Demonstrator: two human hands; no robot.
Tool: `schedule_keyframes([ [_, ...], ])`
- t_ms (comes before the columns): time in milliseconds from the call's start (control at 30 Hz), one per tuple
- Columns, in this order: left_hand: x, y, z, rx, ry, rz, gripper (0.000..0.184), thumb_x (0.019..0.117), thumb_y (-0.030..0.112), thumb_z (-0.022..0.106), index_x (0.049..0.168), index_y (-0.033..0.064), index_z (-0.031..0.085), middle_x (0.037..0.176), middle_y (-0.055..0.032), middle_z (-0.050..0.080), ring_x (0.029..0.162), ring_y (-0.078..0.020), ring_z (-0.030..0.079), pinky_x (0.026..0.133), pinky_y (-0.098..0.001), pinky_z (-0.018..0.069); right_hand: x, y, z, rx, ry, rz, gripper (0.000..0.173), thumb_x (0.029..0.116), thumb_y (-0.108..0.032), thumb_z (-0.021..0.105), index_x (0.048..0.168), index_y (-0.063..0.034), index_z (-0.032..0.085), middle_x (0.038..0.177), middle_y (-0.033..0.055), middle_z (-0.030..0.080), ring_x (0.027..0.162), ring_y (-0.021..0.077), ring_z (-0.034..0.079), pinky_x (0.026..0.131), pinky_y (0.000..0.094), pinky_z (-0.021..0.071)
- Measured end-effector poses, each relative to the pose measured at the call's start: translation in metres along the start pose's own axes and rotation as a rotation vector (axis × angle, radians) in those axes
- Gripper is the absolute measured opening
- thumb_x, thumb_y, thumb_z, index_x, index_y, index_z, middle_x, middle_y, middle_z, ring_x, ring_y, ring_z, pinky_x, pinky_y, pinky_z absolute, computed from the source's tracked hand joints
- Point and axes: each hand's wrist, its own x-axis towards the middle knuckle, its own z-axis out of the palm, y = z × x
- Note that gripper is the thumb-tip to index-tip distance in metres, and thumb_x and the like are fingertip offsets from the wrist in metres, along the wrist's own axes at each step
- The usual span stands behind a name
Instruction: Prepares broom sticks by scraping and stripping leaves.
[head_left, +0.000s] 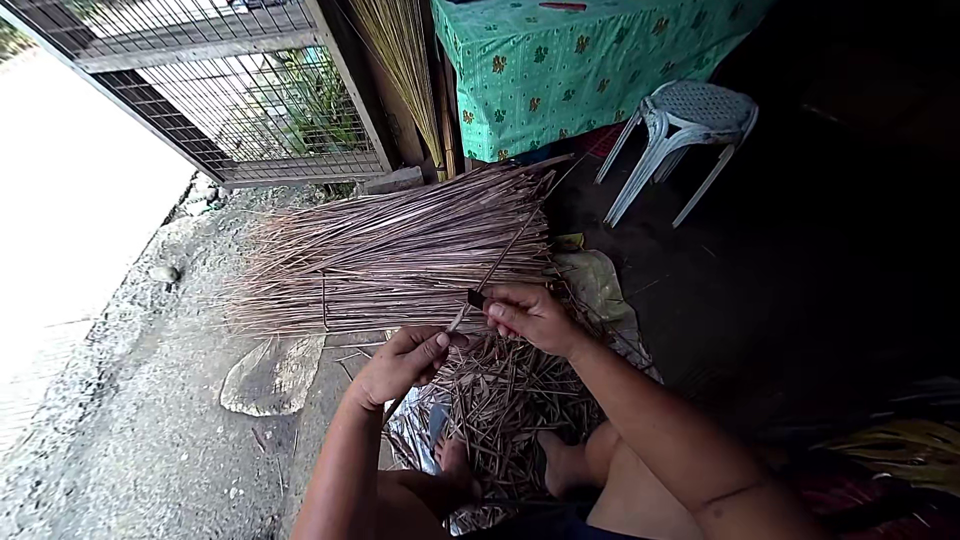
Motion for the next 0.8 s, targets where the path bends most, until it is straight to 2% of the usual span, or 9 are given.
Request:
schedule_keyframes([
  [133,-0.001,0.0,-0.001,-0.012,-0.033,-0.013,0.04,0.1102,0.032,0.042,0.12,0.0055,0.07,0.066,0.0078,0.057,0.047,0.0014,0.044,0.043,-0.0145,0.038,0.001,-0.001,-0.013,-0.042,0.106,-0.083,0.025,0.1057,-0.018,0.055,0.12,-0.0014,0.069,0.084,0.0047,0.07,0.065,0.0093,0.063,0.06,0.0249,0.0566],
  [233,-0.003,-0.002,-0.004,-0.007,-0.057,-0.029,0.04,0.1099,0.032,0.043,0.12,0.0056,0.071,0.066,0.0072,0.056,0.047,0.001,0.044,0.042,-0.0149,0.0375,0.002,-0.009,-0.034,-0.053,0.212,-0.104,0.028,0.1062,-0.018,0.054,0.128,-0.0042,0.066,0.084,0.0041,0.069,0.063,0.0106,0.062,0.057,0.0255,0.0564],
  [333,-0.002,-0.002,-0.003,0.024,-0.003,-0.028,0.035,0.1084,0.032,0.049,0.116,0.0071,0.072,0.067,0.0075,0.058,0.048,0.0007,0.047,0.044,-0.015,0.0397,0.003,-0.018,-0.054,-0.036,0.313,-0.127,0.031,0.1075,-0.018,0.052,0.134,-0.0063,0.062,0.085,0.0049,0.068,0.061,0.0106,0.061,0.053,0.0237,0.0546],
  [400,0.001,-0.002,0.002,0.075,0.085,-0.032,0.03,0.1067,0.03,0.054,0.114,0.0072,0.072,0.066,0.0066,0.06,0.049,-0.0011,0.051,0.045,-0.0166,0.0435,0.001,-0.022,-0.055,-0.034,0.296,-0.065,0.032,0.1073,-0.018,0.052,0.136,-0.0074,0.061,0.083,0.0051,0.067,0.059,0.0115,0.061,0.052,0.025,0.0548],
  [467,0.005,-0.002,0.007,0.095,0.143,-0.016,0.028,0.1057,0.028,0.057,0.112,0.0064,0.073,0.067,0.0055,0.061,0.05,-0.0019,0.051,0.046,-0.0174,0.044,-0.001,-0.018,-0.041,-0.031,0.167,0.038,0.032,0.106,-0.018,0.052,0.133,-0.0048,0.063,0.081,0.0064,0.067,0.059,0.013,0.061,0.054,0.0282,0.0559],
  [533,0.006,-0.002,0.011,0.109,0.161,-0.004,0.027,0.1057,0.027,0.057,0.111,0.0059,0.073,0.068,0.0059,0.061,0.05,-0.0008,0.05,0.046,-0.0166,0.0429,-0.003,-0.008,-0.02,-0.022,0.013,0.11,0.03,0.1055,-0.018,0.054,0.128,-0.001,0.065,0.082,0.0056,0.07,0.061,0.0098,0.062,0.056,0.0257,0.0552],
  [600,0.005,-0.002,0.011,0.116,0.158,-0.003,0.026,0.1056,0.027,0.057,0.11,0.0057,0.073,0.067,0.0066,0.06,0.05,0.0001,0.049,0.046,-0.0159,0.0417,-0.003,-0.002,-0.006,-0.016,-0.037,0.119,0.028,0.1058,-0.018,0.055,0.123,0.0,0.067,0.083,0.0034,0.07,0.062,0.0067,0.061,0.058,0.0227,0.0537],
  [700,0.001,-0.001,0.008,0.13,0.168,-0.008,0.026,0.1052,0.028,0.058,0.11,0.0063,0.073,0.067,0.0075,0.059,0.049,0.0007,0.048,0.045,-0.0155,0.0408,0.001,0.001,-0.013,-0.04,0.075,0.034,0.026,0.1053,-0.017,0.054,0.12,-0.0013,0.068,0.083,0.0039,0.069,0.063,0.0081,0.061,0.058,0.0236,0.0544],
  [800,-0.001,-0.001,0.005,0.181,0.191,-0.028,0.025,0.1047,0.027,0.059,0.109,0.0073,0.073,0.067,0.0074,0.059,0.05,0.0003,0.048,0.046,-0.0161,0.0408,0.003,-0.006,-0.037,-0.073,0.197,-0.023,0.028,0.1061,-0.018,0.053,0.127,-0.0031,0.066,0.082,0.0046,0.068,0.061,0.0109,0.062,0.056,0.026,0.056],
])
